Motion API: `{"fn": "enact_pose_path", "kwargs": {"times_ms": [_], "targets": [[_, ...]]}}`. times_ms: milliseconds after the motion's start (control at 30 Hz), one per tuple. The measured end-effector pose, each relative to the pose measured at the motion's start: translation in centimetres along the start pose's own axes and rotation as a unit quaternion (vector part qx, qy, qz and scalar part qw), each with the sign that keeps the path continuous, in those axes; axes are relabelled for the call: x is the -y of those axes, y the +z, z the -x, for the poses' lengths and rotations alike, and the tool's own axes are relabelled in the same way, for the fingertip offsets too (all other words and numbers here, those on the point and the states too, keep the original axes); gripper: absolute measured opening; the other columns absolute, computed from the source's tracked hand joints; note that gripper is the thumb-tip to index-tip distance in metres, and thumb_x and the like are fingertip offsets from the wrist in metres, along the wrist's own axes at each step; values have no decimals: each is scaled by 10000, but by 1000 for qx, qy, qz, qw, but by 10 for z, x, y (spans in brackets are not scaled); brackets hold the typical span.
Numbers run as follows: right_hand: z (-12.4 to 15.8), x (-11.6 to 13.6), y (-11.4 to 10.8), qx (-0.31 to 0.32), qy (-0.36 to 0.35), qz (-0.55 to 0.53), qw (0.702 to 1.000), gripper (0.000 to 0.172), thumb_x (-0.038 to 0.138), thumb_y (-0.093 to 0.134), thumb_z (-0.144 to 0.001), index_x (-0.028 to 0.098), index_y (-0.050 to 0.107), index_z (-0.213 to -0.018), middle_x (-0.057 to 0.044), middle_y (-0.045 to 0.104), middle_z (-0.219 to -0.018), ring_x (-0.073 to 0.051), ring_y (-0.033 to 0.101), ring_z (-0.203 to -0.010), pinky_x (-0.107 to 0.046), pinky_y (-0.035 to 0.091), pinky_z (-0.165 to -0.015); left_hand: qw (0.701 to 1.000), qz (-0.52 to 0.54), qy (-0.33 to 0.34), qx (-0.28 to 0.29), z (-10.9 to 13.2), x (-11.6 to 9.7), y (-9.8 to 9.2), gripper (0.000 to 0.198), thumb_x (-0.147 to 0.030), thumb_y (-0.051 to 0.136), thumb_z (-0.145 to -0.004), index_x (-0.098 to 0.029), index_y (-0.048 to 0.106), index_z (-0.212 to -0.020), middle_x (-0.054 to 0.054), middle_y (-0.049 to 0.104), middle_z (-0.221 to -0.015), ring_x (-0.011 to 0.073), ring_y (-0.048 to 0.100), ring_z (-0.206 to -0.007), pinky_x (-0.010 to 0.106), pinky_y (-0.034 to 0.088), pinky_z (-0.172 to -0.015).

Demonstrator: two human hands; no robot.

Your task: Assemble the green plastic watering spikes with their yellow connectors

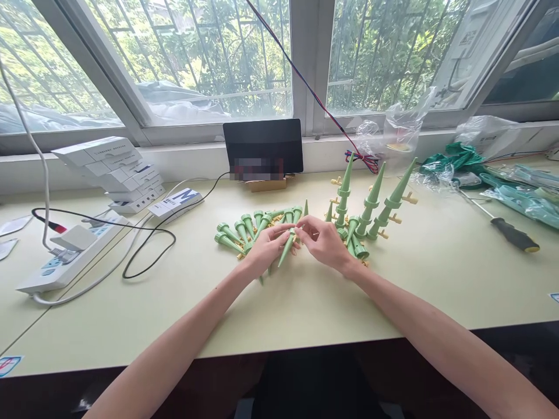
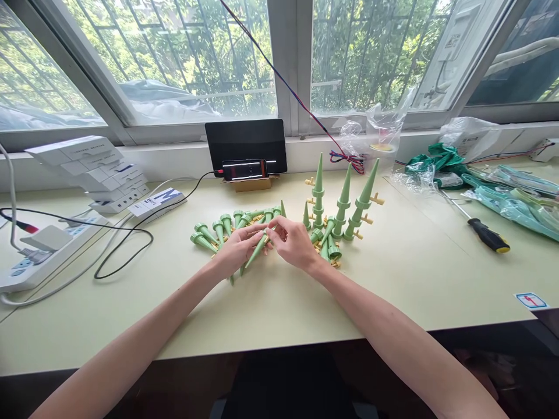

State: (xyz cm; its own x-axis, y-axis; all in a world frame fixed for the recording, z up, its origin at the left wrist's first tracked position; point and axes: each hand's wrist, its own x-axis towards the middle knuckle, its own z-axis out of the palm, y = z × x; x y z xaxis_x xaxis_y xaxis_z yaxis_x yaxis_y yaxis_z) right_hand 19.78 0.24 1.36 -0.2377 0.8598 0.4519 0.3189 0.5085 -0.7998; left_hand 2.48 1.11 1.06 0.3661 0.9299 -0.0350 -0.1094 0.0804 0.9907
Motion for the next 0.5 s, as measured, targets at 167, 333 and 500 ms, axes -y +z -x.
{"fn": "enact_pose_path", "kwargs": {"times_ms": [167,333,500], "targets": [[1,1,0,16,-14,-13,1000,189,376,540,-908,199,605,-912,29,566,-612,-110,456,-521,-245,397,-527,999,-36,7,7,3,-4,2,440,-415,707,-798,-138,668,-1138,59,675,-811,133,605,-674,280,504,-661],[2,1,-1,26,-18,-17,999,215,406,538,-915,202,606,-920,24,592,-628,-116,478,-537,-250,405,-545,999,-49,9,12,4,-4,0,436,-425,678,-816,-152,662,-1155,52,650,-828,129,582,-677,268,490,-647],[2,1,0,26,-20,-16,999,232,423,544,-914,201,610,-920,20,593,-636,-117,486,-541,-250,406,-549,999,-46,11,10,4,-5,1,438,-423,682,-809,-144,663,-1146,50,645,-799,130,576,-665,267,487,-637]]}}
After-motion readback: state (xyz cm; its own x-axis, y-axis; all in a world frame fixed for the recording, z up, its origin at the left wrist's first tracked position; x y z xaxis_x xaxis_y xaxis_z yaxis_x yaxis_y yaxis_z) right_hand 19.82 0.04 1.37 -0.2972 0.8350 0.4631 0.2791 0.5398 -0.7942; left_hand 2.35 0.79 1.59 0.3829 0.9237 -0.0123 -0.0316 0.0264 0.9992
